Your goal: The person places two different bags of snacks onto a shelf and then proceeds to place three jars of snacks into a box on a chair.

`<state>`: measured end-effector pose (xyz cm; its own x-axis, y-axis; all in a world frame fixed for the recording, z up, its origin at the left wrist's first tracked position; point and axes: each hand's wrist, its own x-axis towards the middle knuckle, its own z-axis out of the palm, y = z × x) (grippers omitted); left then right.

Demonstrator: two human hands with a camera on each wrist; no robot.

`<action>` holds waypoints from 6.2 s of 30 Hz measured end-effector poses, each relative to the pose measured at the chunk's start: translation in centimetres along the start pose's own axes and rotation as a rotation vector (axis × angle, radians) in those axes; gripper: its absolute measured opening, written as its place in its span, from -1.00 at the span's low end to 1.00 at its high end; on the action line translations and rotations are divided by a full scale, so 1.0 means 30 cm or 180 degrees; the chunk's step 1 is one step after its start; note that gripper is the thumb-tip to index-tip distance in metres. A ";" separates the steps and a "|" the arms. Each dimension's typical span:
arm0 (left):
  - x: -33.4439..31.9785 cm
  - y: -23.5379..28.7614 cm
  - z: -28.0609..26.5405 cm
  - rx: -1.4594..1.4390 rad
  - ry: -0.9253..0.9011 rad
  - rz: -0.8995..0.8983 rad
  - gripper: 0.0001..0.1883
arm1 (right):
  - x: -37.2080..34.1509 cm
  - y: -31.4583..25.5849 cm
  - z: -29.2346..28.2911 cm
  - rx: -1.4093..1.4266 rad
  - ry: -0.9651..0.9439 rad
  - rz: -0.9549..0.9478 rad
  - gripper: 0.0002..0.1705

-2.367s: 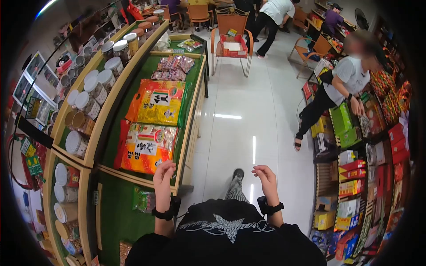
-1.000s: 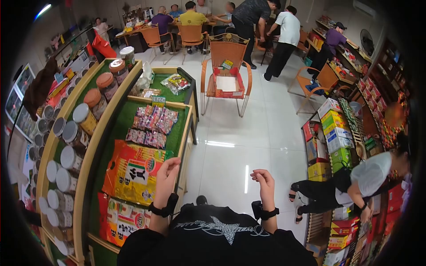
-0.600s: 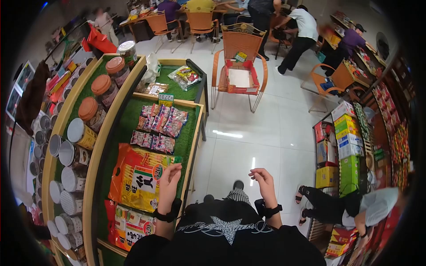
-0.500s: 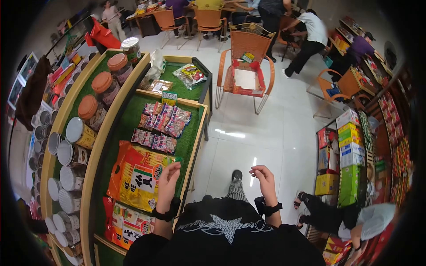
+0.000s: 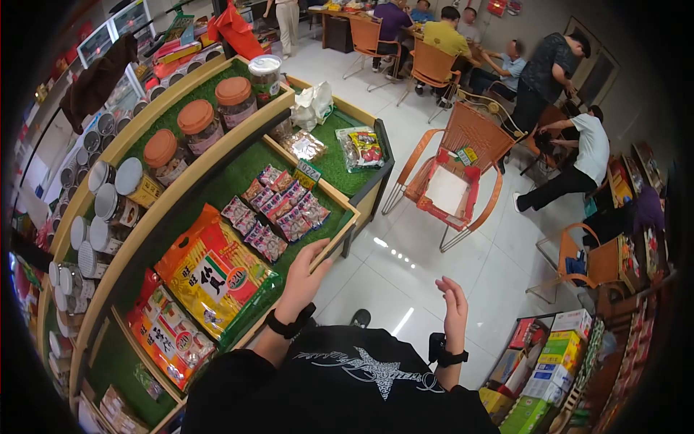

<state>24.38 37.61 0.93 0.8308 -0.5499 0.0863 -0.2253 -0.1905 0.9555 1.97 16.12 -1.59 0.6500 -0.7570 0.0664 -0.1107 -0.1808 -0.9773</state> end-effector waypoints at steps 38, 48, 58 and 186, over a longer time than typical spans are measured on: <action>0.632 -0.218 -0.074 -0.0701 0.0968 -0.0975 -0.46 | 1.028 0.046 0.568 0.0438 -0.2268 0.0321 -0.38; 0.846 -0.329 0.080 -0.1193 0.1556 -0.1976 -0.51 | 1.598 0.170 0.959 0.0015 -0.3176 0.0596 -0.41; 1.567 -0.721 0.140 -0.2882 0.1828 -0.2376 -0.42 | 2.072 0.580 1.435 -0.0596 -0.3437 0.1418 -0.28; -2.100 0.187 0.126 0.0088 0.6589 -0.1839 -0.61 | -1.648 -0.371 1.103 0.0219 -0.9137 -0.1355 -0.23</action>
<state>-31.16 68.11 -0.20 0.0057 0.9999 -0.0150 0.2012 0.0136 0.9795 -4.07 76.32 -0.64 -0.4510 0.8920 -0.0311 0.1058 0.0189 -0.9942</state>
